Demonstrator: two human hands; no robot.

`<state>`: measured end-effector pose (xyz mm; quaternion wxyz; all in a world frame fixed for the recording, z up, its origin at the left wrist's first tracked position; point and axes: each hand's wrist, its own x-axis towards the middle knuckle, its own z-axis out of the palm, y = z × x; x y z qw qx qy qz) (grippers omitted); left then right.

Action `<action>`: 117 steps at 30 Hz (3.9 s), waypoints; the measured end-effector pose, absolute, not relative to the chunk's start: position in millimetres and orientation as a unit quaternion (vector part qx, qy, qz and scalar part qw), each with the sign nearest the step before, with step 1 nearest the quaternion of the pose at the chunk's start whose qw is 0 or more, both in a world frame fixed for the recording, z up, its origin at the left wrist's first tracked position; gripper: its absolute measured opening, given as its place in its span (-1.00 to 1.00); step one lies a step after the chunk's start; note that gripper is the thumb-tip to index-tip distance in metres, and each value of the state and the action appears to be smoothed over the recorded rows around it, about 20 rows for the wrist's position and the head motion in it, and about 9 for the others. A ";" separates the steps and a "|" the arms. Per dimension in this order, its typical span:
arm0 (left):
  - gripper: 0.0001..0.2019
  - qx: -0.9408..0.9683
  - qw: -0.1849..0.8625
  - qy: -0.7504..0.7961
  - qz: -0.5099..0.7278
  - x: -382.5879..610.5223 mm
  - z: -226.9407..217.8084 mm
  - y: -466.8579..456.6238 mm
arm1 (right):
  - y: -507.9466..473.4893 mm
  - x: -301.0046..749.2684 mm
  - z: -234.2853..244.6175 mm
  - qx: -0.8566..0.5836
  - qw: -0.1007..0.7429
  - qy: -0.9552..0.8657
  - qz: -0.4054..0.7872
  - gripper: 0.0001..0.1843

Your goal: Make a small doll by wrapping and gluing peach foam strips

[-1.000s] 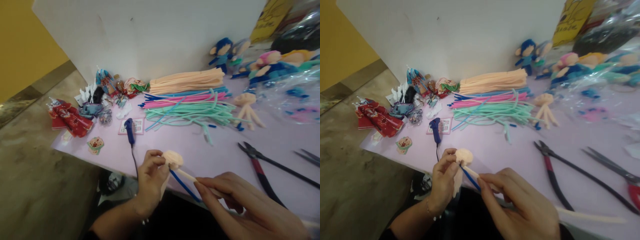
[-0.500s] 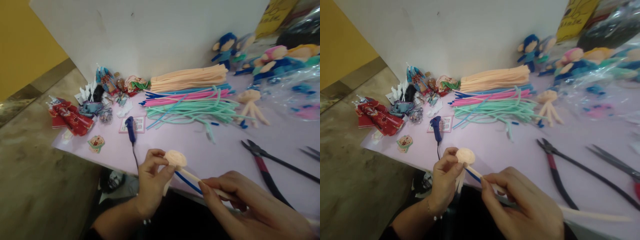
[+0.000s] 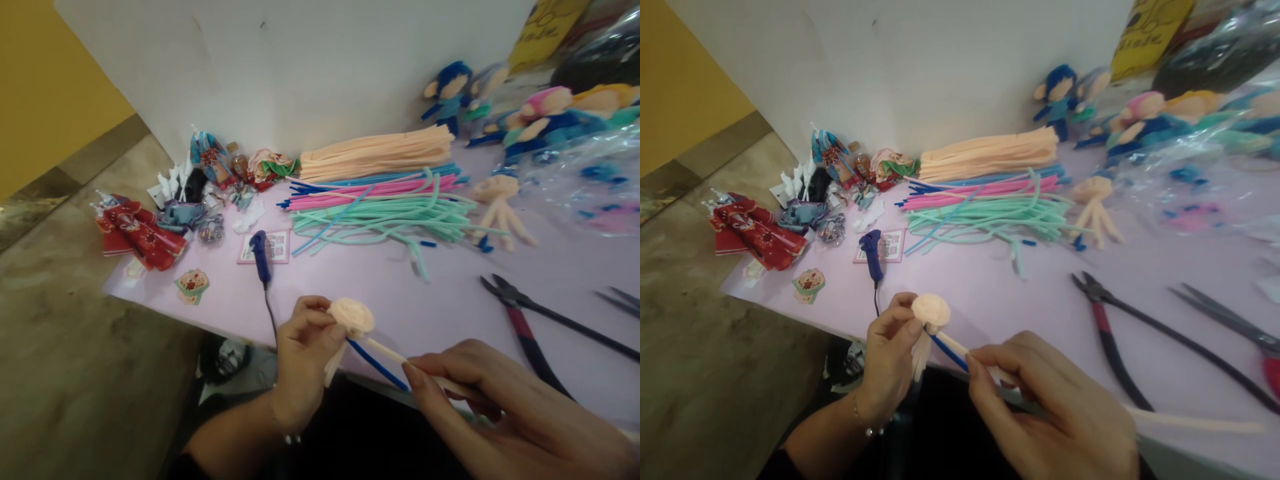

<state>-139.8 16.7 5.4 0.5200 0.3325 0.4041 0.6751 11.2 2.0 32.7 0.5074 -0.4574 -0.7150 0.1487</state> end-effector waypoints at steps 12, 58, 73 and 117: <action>-0.80 0.333 0.523 0.396 0.678 -139.5 8.5 16.7 | 7.0 12.9 32.1 -0.433 0.528 -0.717 0.142 -0.84; -0.90 0.415 0.467 0.413 0.663 -143.2 4.2 13.0 | 2.5 5.2 38.0 -0.475 0.511 -0.698 0.161 -0.84; -0.86 0.415 0.456 0.417 0.667 -141.5 6.4 12.2 | 1.3 9.8 31.2 -0.446 0.523 -0.711 0.148 -0.82; -0.74 0.394 0.485 0.410 0.664 -142.6 6.3 9.8 | 12.3 7.9 32.3 -0.417 0.507 -0.747 0.109 -0.80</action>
